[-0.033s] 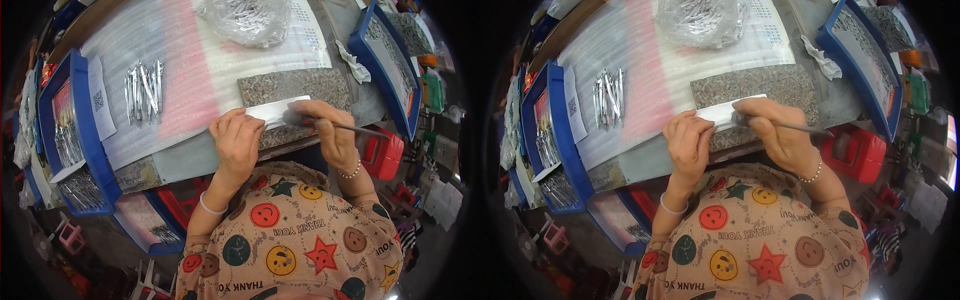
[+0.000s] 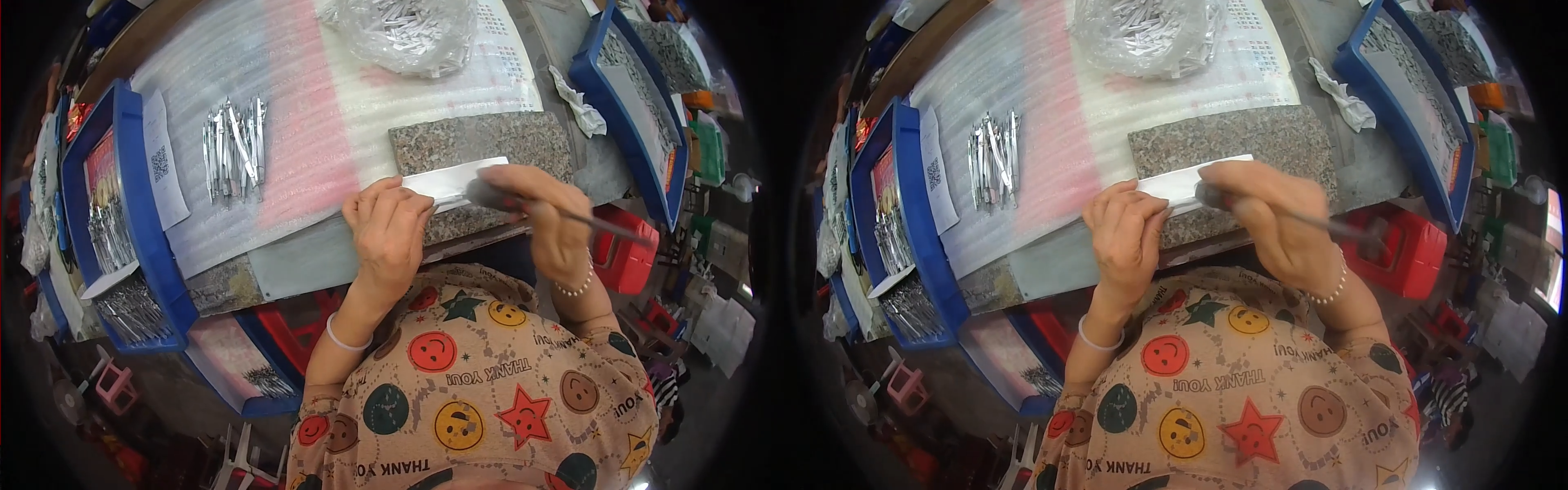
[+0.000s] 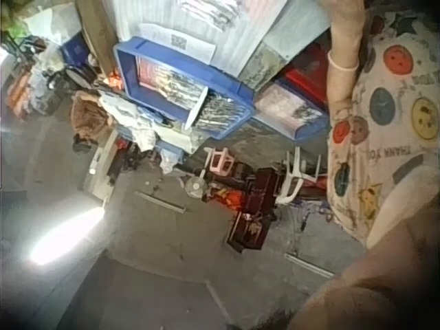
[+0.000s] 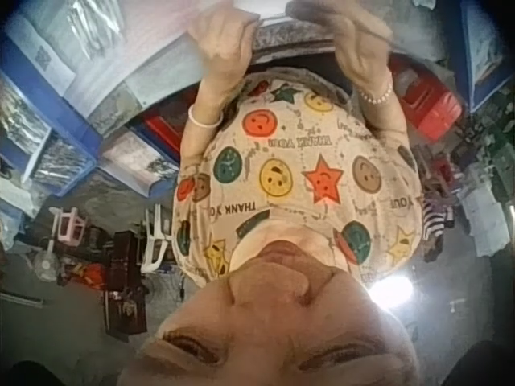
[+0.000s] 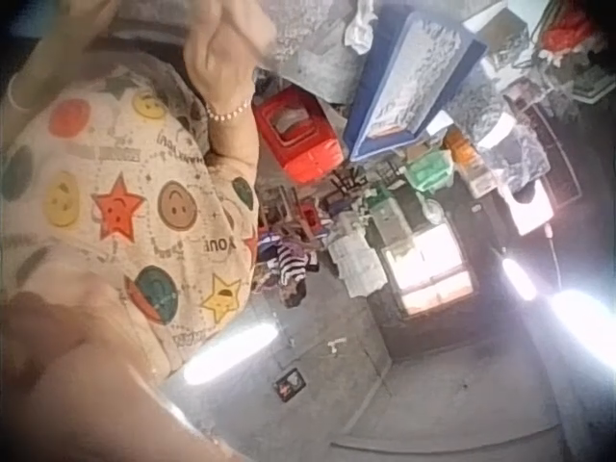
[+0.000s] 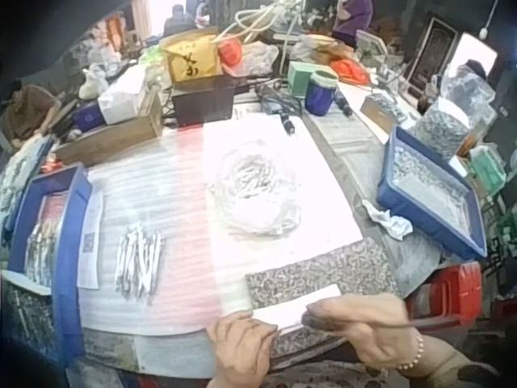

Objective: Cleaning and inspecting small metal hardware components using a cloth and a scribe tool.

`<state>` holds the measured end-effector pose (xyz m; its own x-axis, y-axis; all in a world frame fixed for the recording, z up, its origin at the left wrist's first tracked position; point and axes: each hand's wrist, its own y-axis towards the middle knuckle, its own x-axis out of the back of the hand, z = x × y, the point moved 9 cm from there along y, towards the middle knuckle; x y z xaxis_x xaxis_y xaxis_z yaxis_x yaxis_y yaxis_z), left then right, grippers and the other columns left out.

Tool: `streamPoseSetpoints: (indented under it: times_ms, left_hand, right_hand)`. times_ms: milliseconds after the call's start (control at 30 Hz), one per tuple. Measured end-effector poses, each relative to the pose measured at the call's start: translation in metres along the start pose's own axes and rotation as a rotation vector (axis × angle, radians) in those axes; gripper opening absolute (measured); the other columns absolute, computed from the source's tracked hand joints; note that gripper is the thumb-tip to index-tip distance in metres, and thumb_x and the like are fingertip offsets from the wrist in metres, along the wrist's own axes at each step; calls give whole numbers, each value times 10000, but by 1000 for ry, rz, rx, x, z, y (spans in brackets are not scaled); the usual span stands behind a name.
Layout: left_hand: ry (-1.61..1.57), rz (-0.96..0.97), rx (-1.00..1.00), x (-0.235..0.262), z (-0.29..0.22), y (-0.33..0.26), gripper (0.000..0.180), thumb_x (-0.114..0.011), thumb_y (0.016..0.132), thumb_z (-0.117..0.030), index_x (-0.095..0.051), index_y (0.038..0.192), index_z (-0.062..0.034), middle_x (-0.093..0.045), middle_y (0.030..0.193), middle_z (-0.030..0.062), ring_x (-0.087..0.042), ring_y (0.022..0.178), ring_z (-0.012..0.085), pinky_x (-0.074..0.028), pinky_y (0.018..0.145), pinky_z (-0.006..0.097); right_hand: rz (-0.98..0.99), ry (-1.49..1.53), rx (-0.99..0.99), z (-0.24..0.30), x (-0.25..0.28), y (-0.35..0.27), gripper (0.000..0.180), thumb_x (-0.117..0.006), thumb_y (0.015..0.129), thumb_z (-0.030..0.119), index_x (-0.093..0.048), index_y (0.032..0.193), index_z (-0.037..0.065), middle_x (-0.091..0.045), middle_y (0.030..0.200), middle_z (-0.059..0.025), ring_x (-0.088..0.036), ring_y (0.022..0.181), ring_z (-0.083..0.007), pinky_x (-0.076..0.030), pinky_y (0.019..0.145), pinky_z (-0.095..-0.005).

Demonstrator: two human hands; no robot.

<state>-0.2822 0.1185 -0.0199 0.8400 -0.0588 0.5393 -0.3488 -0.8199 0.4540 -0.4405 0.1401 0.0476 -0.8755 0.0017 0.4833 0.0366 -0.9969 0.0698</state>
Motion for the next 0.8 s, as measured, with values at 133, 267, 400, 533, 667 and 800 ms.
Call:
streamPoseSetpoints:
  times_ms: [133,267,400,533,667,800]
  left_hand:
    - [11,13,-15,-2,0,-3,178,-723,732,-33,-645,886,-78,-588,860,60,-584,956,275,-361,833,380]
    - [-39,85,38,2,2,4,152,-708,749,3,-653,880,-50,-586,856,96,-583,933,300,-405,840,387]
    - [-147,40,105,10,20,-6,142,-685,764,41,-642,891,-6,-587,884,132,-577,930,325,-460,857,411]
    - [-124,17,97,11,21,-6,140,-686,762,42,-640,883,-9,-591,885,128,-579,928,321,-456,856,410]
    - [-119,-1,61,9,22,-9,170,-692,748,12,-626,900,-25,-577,894,116,-573,945,320,-414,818,413]
    - [-103,0,32,12,17,-8,188,-693,740,16,-620,908,-29,-575,906,117,-574,943,315,-415,808,405]
  right_hand:
    - [127,127,-104,5,5,-9,207,-551,899,95,-612,1077,6,-654,903,-176,-653,712,-279,-528,637,-327]
    - [122,-205,213,-11,-31,11,167,-597,904,164,-607,982,17,-625,832,-160,-631,690,-348,-509,599,-363]
    - [110,-157,119,-14,-32,9,193,-576,935,199,-614,960,11,-628,826,-155,-638,693,-335,-509,599,-360]
    - [126,-168,39,-17,-32,11,213,-561,950,213,-618,978,9,-636,836,-156,-646,683,-313,-515,606,-352]
    - [28,-80,46,24,-14,3,152,-544,890,58,-631,1006,14,-682,936,-149,-679,731,-274,-537,604,-326]
    - [292,-313,116,6,-72,18,247,-500,958,177,-632,1046,-12,-670,944,-176,-679,790,-294,-540,691,-357]
